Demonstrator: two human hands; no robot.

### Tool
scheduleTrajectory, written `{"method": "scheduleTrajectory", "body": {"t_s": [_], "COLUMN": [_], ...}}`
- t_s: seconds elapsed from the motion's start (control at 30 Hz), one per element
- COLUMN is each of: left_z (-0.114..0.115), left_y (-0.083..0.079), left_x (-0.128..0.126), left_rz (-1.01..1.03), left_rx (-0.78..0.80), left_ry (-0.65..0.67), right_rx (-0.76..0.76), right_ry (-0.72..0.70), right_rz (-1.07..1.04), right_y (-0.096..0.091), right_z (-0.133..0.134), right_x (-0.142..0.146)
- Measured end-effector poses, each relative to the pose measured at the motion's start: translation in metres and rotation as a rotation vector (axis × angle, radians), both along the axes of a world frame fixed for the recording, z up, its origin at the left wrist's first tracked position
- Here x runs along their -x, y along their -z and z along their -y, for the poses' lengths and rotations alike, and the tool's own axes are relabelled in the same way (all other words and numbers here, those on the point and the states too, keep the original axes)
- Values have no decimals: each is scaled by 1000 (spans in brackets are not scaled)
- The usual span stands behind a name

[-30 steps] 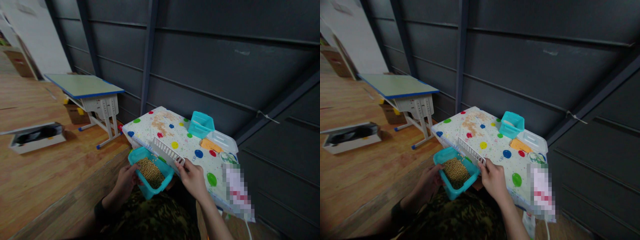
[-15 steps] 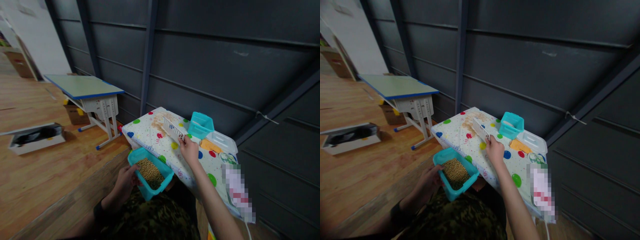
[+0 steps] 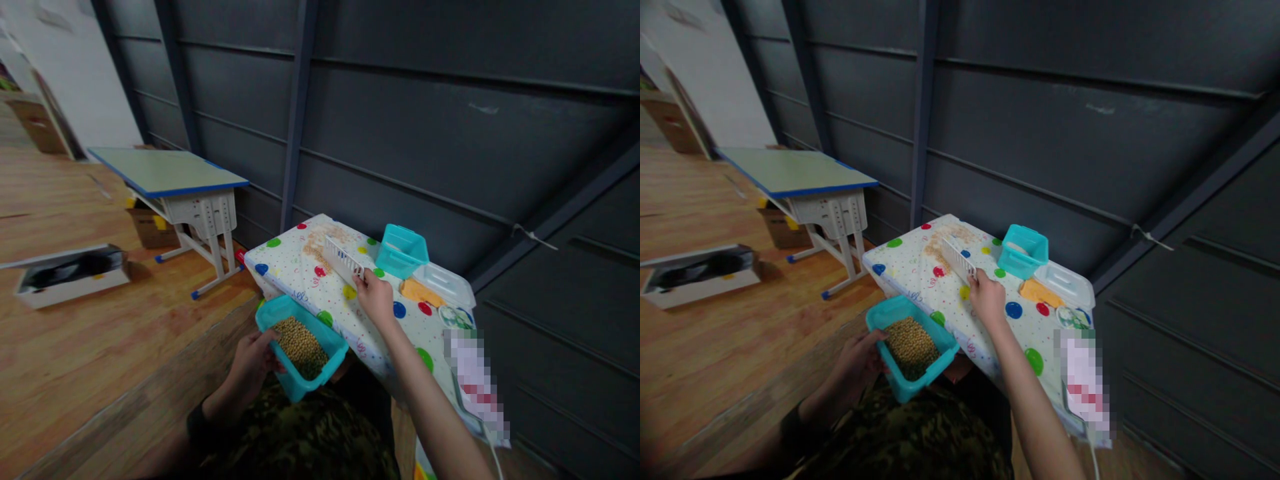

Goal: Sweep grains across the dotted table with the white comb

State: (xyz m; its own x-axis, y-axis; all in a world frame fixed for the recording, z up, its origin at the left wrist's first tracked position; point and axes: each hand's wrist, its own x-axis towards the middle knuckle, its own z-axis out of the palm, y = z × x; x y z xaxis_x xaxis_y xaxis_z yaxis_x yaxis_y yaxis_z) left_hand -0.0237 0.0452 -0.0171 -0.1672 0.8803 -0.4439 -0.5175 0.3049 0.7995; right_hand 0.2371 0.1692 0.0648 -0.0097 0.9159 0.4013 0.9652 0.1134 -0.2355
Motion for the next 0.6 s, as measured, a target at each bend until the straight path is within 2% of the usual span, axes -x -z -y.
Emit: {"method": "scheduleTrajectory", "body": {"t_s": [0.17,0.4,0.6], "left_z": [-1,2,0], "left_y": [-1,-12,0], "left_x": [-1,-1,4], "left_rz": [9,-7,27], "left_rx": [-9,3,-6], "left_ry": [-22,-2,23], "right_rx": [-15,-43,-66], "right_ry": [-15,-84,-140], "right_rz": [-91,-190,-291], "right_y": [4,7,8], "right_z": [-4,-1,0], "right_x": [1,0,1]}}
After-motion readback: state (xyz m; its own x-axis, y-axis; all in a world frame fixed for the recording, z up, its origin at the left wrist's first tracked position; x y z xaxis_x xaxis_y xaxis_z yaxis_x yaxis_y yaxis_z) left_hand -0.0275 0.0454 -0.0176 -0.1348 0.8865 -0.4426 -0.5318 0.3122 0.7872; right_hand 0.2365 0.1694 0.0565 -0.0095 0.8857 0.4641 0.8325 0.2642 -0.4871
